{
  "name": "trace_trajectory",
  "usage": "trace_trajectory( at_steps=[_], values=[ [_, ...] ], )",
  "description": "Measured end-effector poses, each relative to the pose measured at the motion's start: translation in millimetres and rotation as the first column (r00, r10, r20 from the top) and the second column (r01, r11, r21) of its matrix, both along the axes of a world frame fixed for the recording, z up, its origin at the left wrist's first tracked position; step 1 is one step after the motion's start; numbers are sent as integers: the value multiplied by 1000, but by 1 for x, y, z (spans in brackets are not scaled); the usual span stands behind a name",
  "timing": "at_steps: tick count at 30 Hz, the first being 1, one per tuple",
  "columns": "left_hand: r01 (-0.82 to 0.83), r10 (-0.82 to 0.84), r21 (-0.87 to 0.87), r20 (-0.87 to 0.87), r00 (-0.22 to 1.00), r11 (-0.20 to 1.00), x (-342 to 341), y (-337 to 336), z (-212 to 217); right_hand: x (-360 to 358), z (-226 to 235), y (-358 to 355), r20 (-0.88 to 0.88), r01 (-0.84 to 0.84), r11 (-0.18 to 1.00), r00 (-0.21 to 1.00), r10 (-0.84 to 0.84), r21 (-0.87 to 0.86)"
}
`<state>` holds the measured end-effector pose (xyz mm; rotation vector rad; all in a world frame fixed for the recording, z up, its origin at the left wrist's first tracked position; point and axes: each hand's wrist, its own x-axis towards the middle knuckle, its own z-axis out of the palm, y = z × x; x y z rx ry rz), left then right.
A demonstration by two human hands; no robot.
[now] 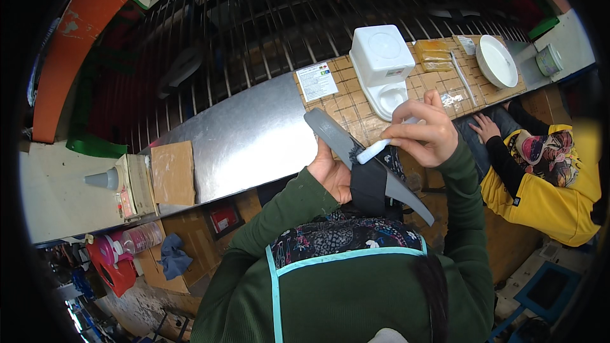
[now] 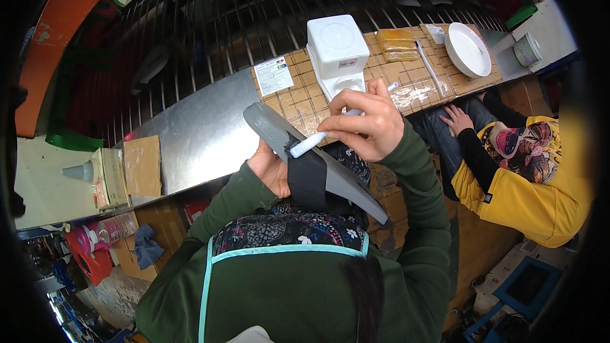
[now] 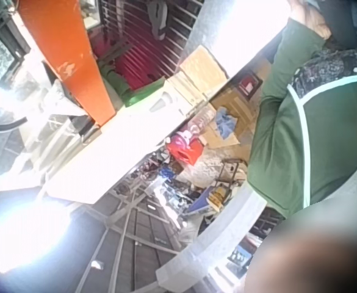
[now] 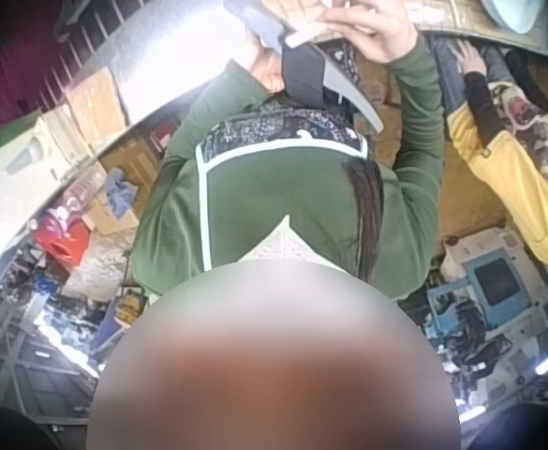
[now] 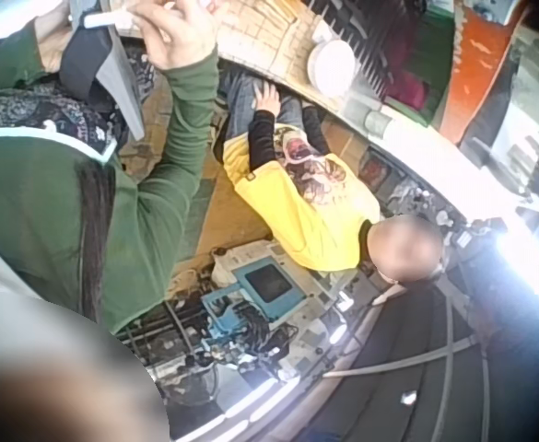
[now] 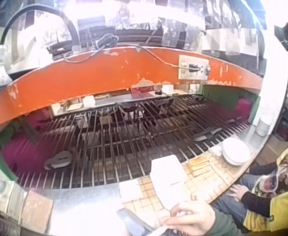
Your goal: The person uses a small brush to apply white paint to a gray slipper, repeatedly dipping the brush into a white container and painting the slipper's surface. The person rotates the slipper to reach different areas while another person sits nearby.
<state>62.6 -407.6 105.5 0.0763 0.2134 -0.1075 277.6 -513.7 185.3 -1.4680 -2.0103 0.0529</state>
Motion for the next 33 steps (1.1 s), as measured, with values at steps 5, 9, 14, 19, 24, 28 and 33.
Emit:
trace_trajectory(
  at_steps=[5, 9, 14, 19, 24, 28, 33],
  values=[
    [-2, 4, -43, 50, 999, 999, 1, -1, 3, 10, 1, 6, -124, -79, 995, 990, 71, -60],
    [-46, 47, 112, -6, 999, 993, 5, -3, 6, 5, -10, 26, -508, -181, 982, 851, 134, -44],
    [-292, 208, 550, 211, 955, 783, 21, 4, -2, 0, -15, 54, -533, -145, 989, 838, 118, -9],
    [-420, 191, 499, 446, 874, 758, 41, 23, -3, 0, -12, 67, -493, 2, 993, 868, 55, 115],
    [-314, 41, 949, 313, 949, 32, 20, 41, 10, 6, -8, 45, -160, 46, 982, 987, -17, 182],
    [-413, 270, 678, 312, 911, 608, 2, 54, 6, 29, -7, 8, -125, -36, 999, 992, 34, -9],
    [-369, 300, 290, 255, 919, 883, -10, 83, -4, 30, -39, -34, -803, 107, 985, 571, -171, -134]
  ],
)
